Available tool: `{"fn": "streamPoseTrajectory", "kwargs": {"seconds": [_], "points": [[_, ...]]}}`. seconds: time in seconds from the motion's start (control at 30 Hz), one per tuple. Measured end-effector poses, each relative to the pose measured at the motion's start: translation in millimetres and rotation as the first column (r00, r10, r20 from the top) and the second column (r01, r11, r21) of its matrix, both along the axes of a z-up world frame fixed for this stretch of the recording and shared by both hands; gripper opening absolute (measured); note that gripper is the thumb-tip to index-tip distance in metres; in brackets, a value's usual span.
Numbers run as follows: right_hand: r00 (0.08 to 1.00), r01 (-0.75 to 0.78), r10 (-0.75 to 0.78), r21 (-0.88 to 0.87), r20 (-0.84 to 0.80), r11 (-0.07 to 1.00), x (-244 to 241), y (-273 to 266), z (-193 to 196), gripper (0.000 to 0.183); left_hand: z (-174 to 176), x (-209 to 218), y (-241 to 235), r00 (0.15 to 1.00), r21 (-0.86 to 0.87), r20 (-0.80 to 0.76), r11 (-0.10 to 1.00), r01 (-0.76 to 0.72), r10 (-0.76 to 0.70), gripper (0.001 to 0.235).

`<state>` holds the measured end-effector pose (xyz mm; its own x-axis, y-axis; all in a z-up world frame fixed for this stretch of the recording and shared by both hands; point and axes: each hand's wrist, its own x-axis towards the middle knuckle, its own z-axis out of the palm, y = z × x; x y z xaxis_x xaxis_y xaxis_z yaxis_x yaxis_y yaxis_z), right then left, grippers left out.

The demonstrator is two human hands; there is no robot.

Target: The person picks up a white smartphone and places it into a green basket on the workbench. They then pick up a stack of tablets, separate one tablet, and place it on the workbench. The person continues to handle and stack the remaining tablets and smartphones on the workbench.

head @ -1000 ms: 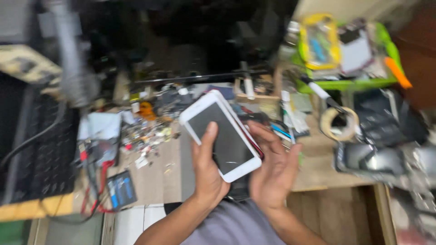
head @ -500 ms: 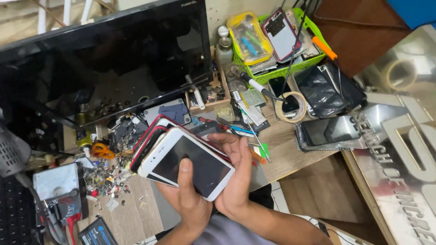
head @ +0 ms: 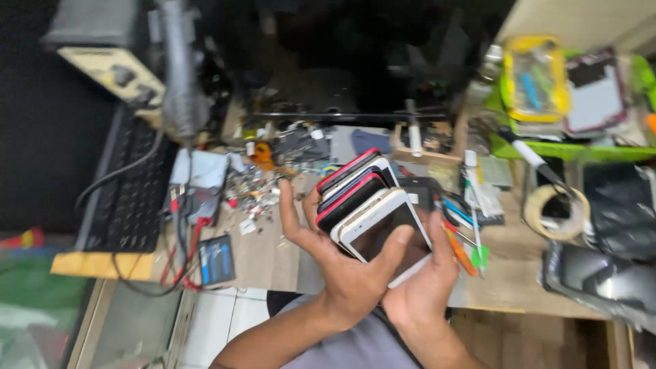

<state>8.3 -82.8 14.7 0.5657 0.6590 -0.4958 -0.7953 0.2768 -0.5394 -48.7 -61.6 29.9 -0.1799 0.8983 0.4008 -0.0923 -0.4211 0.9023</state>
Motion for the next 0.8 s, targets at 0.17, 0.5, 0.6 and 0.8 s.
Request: {"fn": "streamPoseTrajectory", "kwargs": {"seconds": [0.17,0.5,0.6,0.8], "points": [[0.994,-0.11,0.108,0.084,0.031,0.99,-20,0,4,0.039,1,-19,-4,0.989,0.09,-0.085,0.989,-0.115,0.123,0.077],[0.989,-0.136,0.134,0.021,0.067,0.991,-35,10,13,0.041,-12,-22,-5,0.994,-0.009,0.016,0.994,-0.11,0.11,0.096],[0.967,-0.229,0.23,-0.022,0.113,0.973,-35,5,-13,0.04,-23,-34,-14,0.996,-0.155,0.088,0.988,0.02,-0.006,0.109],[0.931,-0.325,0.342,-0.131,0.13,0.936,-63,4,-20,0.049,-22,-64,7,0.984,-0.369,0.148,0.929,-0.037,0.098,0.081]]}}
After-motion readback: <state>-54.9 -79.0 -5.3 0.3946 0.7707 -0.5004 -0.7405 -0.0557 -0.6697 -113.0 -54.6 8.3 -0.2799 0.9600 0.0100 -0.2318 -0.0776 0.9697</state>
